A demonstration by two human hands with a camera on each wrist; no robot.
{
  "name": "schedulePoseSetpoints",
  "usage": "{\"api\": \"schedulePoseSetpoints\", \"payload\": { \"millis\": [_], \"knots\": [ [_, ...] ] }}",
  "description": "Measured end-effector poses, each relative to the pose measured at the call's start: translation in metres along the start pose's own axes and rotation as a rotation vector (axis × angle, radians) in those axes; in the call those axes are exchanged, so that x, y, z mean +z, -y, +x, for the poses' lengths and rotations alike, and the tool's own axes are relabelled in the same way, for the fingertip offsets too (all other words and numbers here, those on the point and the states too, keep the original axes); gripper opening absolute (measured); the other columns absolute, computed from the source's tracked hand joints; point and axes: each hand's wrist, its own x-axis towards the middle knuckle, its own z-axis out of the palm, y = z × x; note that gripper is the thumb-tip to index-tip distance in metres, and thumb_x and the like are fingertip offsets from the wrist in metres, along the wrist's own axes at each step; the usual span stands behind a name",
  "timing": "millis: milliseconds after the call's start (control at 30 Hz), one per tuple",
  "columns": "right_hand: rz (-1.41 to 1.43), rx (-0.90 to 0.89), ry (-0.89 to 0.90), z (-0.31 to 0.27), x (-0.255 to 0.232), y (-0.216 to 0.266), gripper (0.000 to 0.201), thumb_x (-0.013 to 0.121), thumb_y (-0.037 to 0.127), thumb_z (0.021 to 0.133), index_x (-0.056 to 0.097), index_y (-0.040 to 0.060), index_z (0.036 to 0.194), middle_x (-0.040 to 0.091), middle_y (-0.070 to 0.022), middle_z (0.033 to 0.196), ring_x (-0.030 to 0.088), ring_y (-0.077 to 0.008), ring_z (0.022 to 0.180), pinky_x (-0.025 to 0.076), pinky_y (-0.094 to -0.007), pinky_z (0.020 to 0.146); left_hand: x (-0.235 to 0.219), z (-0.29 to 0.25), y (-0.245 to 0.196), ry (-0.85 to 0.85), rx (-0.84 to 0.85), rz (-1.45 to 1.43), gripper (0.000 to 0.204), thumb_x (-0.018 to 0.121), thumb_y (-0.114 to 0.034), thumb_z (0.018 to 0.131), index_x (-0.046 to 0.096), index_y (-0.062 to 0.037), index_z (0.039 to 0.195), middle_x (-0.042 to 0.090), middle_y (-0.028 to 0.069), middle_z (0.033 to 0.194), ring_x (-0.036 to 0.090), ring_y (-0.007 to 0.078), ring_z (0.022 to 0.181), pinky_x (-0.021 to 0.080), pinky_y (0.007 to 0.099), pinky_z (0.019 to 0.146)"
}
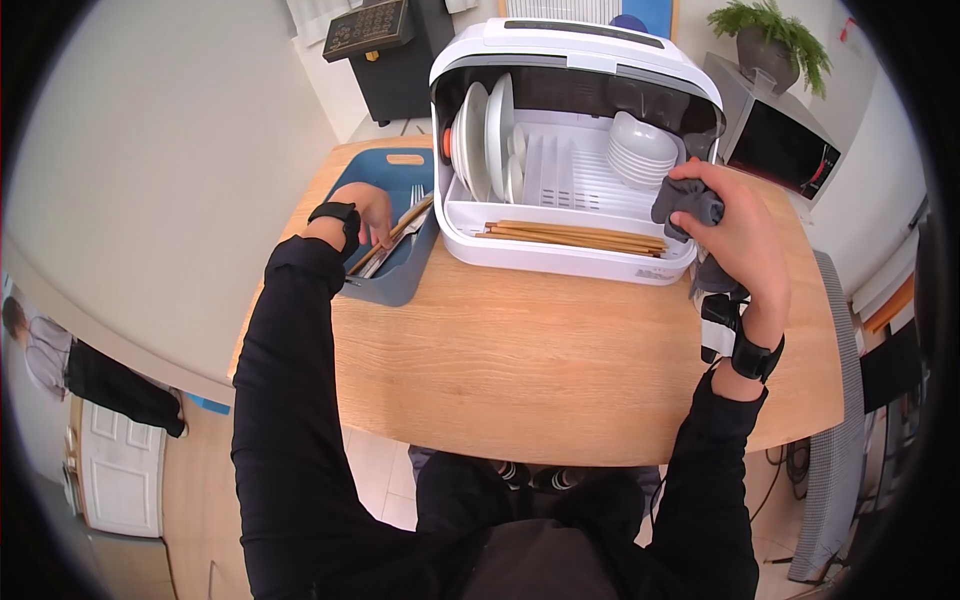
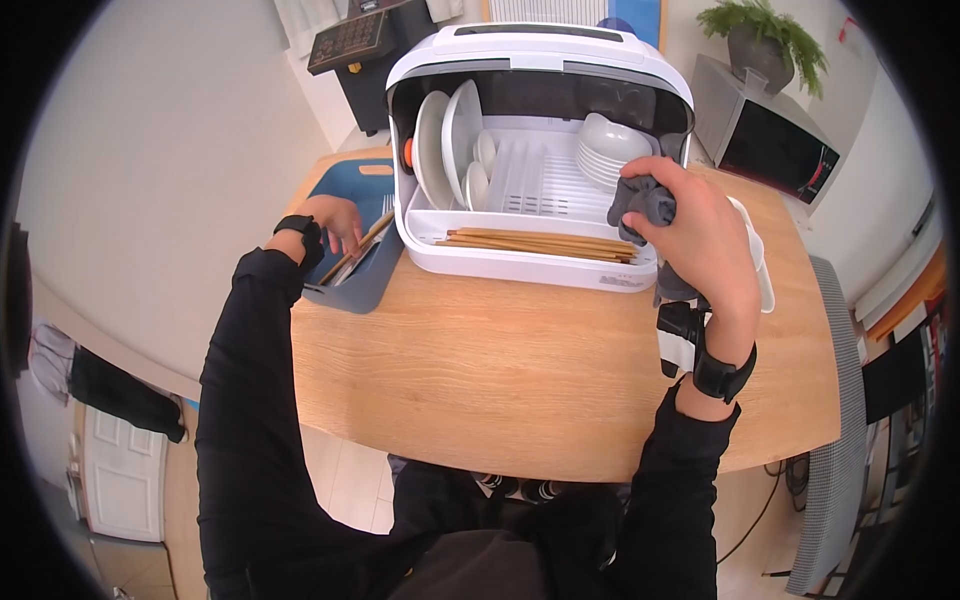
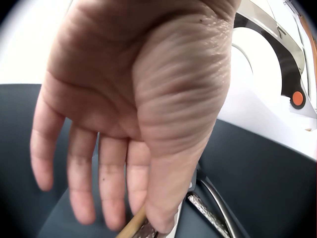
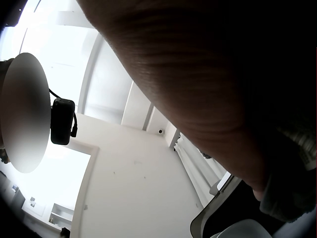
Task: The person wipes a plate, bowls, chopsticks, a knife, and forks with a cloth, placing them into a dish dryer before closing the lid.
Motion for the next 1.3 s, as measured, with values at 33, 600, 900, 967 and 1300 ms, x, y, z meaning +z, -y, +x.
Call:
{"api": "schedulePoseSetpoints", "payload": {
  "millis": [33,600,900,967,1300],
  "knots": [
    [-0.003,-0.004,0.005,0.001,0.0,0.0,0.039,0.078,0.013,0.075,0.064,0.0175,0.111,0.069,-0.0089,0.095,0.064,-0.0314,0.09,0.05,-0.0379,0.075,-0.001,0.001,0.0,0.004,0.003,0.006,0.049,0.086,-0.029,0.069,0.068,-0.0082,0.109,0.072,0.0096,0.095,0.069,0.023,0.093,0.052,0.0389,0.079],
    [0.025,0.0,0.029,0.0,0.0,0.005,0.039,0.078,0.011,0.075,0.064,0.0166,0.111,0.069,-0.0087,0.099,0.065,-0.0315,0.093,0.05,-0.0373,0.078,-0.001,0.003,0.008,-0.065,0.004,-0.058,0.025,0.079,-0.021,0.076,0.073,-0.0109,0.099,0.073,0.0057,0.091,0.069,0.018,0.087,0.052,0.0353,0.074],
    [0.03,-0.008,0.04,-0.001,-0.002,0.008,0.04,0.078,0.012,0.075,0.064,0.0182,0.112,0.069,-0.0101,0.096,0.065,-0.0328,0.093,0.05,-0.0386,0.078,-0.02,-0.032,0.043,-0.349,0.119,-0.22,0.01,0.067,-0.018,0.083,0.071,-0.0123,0.09,0.072,-0.0018,0.085,0.068,0.01,0.078,0.047,0.0282,0.067],
    [0.025,-0.004,0.043,-0.002,-0.003,0.01,0.04,0.078,0.013,0.075,0.064,0.0191,0.112,0.069,-0.01,0.097,0.064,-0.0329,0.093,0.05,-0.0389,0.077,-0.021,-0.033,0.059,-0.376,0.159,-0.259,0.01,0.065,-0.015,0.085,0.071,-0.0097,0.09,0.072,0.0001,0.085,0.068,0.0105,0.077,0.047,0.0271,0.065],
    [0.021,-0.025,0.038,-0.006,-0.004,0.017,0.041,0.078,0.016,0.076,0.064,0.0225,0.113,0.068,-0.0098,0.094,0.064,-0.033,0.091,0.05,-0.039,0.076,-0.002,-0.091,0.035,-0.867,0.5,-0.292,0.02,0.061,-0.008,0.092,0.068,-0.0024,0.109,0.066,0.0084,0.094,0.063,0.0163,0.086,0.05,0.0302,0.078]
  ]
}}
